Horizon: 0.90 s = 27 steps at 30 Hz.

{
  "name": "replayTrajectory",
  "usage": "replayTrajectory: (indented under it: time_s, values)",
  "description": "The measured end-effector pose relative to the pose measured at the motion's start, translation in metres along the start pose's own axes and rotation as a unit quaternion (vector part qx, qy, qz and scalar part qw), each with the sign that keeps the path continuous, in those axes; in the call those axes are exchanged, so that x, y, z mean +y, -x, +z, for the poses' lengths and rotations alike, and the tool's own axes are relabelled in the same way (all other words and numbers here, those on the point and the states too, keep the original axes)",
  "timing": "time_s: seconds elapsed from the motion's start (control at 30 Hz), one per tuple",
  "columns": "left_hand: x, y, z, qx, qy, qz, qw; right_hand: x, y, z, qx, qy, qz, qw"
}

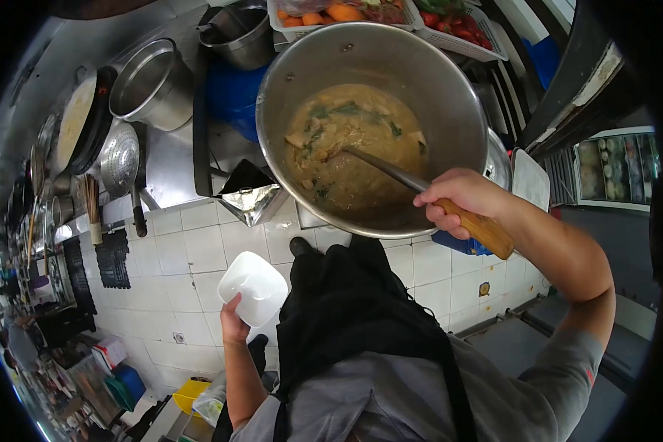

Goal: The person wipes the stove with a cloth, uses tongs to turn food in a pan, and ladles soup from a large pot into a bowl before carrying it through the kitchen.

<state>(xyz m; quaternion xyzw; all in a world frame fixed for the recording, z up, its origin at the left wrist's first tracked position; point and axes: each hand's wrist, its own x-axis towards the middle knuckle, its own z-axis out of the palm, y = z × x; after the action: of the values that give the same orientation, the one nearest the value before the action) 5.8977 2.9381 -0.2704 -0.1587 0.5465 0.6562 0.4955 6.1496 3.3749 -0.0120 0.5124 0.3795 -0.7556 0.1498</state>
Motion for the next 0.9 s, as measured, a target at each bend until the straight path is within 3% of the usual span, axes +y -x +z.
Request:
replayTrajectory:
  time_s: [0.5,0.73,0.9]
  values:
    - [0.013,-0.032,0.028,-0.049,-0.022,-0.008,0.999,0.011,0.055,-0.002,0.101,0.094,-0.046,0.989]
    - [0.01,-0.045,0.029,-0.074,-0.012,-0.011,0.997,0.013,0.063,-0.013,0.094,0.13,-0.052,0.986]
    - [0.008,-0.047,0.033,-0.083,-0.012,-0.018,0.996,0.016,0.064,-0.02,0.143,0.277,-0.069,0.948]
